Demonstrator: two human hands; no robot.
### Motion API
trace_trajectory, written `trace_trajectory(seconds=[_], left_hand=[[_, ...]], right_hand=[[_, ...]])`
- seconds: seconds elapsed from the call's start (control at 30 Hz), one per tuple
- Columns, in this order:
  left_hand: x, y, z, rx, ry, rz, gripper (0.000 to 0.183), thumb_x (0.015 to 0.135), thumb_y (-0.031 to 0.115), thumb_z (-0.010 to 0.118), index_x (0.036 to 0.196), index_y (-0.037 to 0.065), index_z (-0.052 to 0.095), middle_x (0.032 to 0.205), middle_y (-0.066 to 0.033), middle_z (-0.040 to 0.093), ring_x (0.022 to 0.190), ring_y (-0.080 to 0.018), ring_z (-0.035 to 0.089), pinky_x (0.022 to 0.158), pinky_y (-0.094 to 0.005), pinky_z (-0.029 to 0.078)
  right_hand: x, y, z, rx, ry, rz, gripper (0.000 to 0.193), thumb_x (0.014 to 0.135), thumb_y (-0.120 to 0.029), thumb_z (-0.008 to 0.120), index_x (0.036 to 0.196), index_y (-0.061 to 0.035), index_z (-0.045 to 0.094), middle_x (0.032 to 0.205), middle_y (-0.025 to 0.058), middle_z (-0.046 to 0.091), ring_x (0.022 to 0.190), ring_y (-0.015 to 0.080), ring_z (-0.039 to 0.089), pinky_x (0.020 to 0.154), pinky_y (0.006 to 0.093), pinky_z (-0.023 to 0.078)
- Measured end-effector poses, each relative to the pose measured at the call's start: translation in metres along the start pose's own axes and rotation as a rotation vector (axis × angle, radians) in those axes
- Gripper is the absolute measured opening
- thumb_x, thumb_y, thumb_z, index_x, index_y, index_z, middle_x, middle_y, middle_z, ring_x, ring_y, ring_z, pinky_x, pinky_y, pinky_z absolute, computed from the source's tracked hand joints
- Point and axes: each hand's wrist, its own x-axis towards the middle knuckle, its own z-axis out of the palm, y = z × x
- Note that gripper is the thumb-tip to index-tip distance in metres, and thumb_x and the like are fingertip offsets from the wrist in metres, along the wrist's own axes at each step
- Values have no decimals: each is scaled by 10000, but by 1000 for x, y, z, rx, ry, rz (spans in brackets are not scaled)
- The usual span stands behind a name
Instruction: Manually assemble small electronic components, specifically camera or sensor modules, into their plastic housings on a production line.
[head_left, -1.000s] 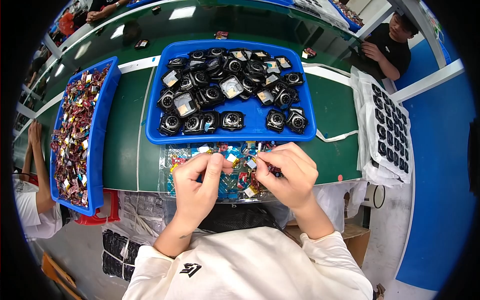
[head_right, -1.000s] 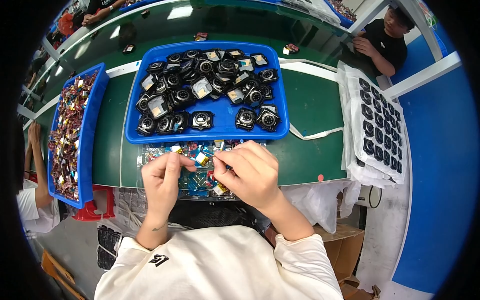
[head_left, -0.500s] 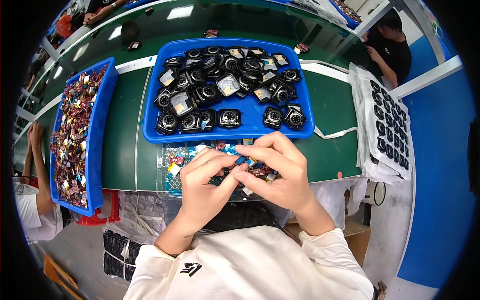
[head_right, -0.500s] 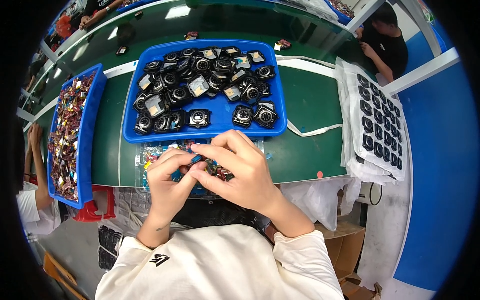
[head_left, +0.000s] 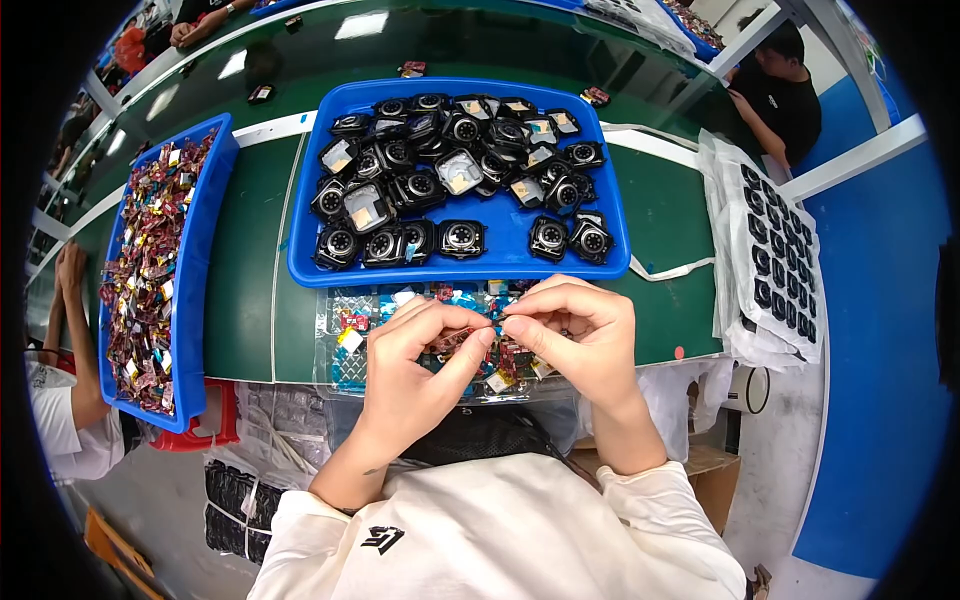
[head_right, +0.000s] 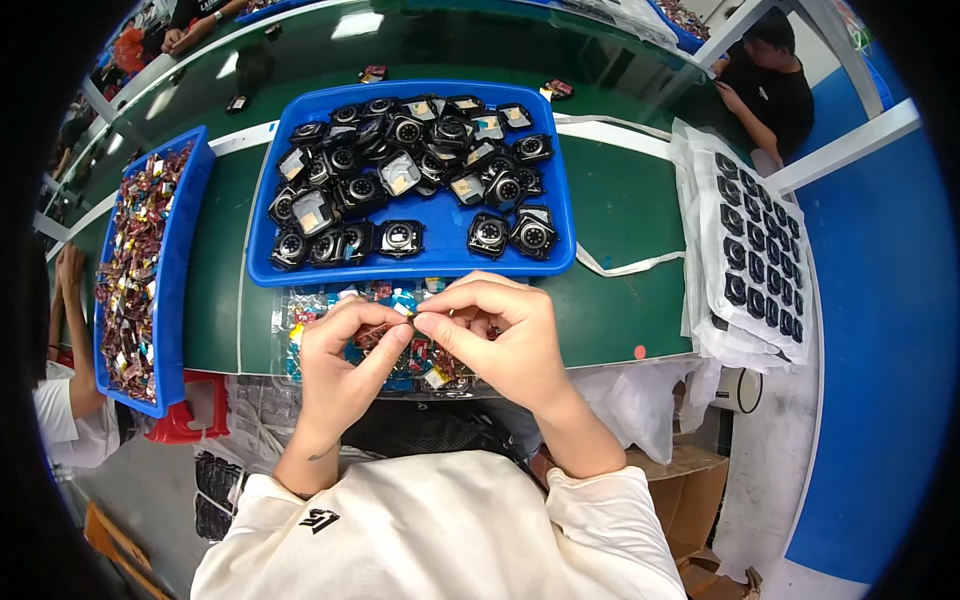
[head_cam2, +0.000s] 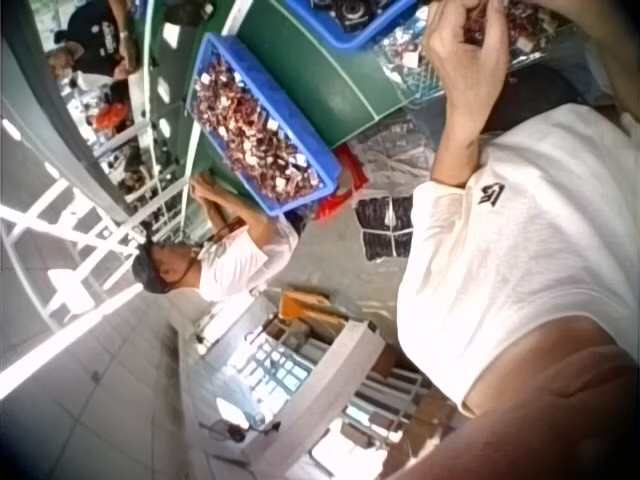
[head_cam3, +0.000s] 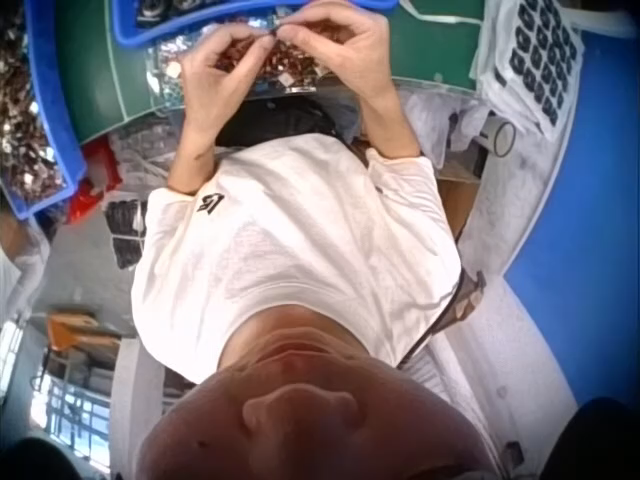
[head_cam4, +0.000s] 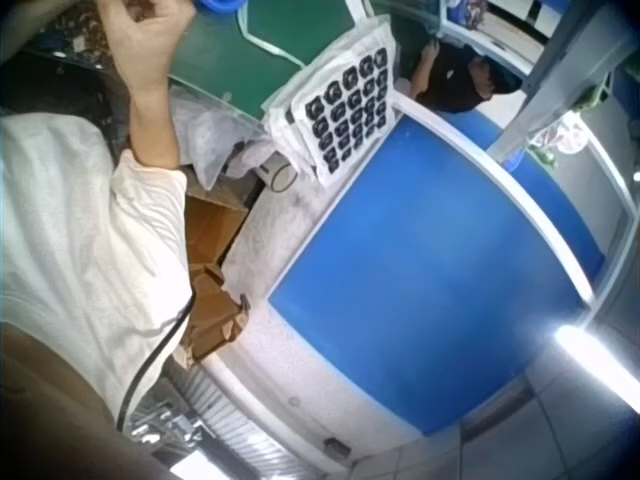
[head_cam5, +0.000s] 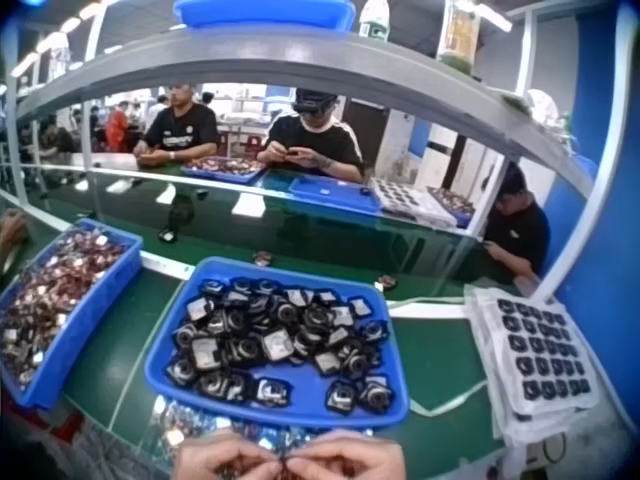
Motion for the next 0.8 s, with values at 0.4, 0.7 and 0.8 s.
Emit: trace_trajectory(seconds=[0.4, 0.7, 0.8], left_hand=[[-5, -9, -1, -448, -71, -236, 85, 824, 55, 699, 871, -9, 670, 766, -7, 650, 646, -10, 523, 548, -162, 382], [-5, -10, -8, -268, -92, -171, 47, 828, 29, 674, 862, -2, 665, 741, 8, 641, 611, -14, 514, 550, -159, 387], [-3, -10, -5, -384, -140, -201, 69, 840, 32, 673, 884, -19, 658, 789, -30, 656, 650, -52, 578, 590, -183, 456]], right_hand=[[-3, -10, 5, 310, -111, 289, 102, 848, -56, 689, 840, 44, 671, 737, 53, 646, 549, 52, 566, 480, 188, 454], [-7, -8, 6, 73, -67, 89, 109, 884, -60, 643, 876, 49, 643, 786, 42, 632, 618, 39, 550, 523, 177, 428], [-5, -7, 6, 250, -114, 197, 100, 896, -50, 622, 856, 43, 622, 774, 31, 614, 607, 40, 536, 507, 183, 414]])
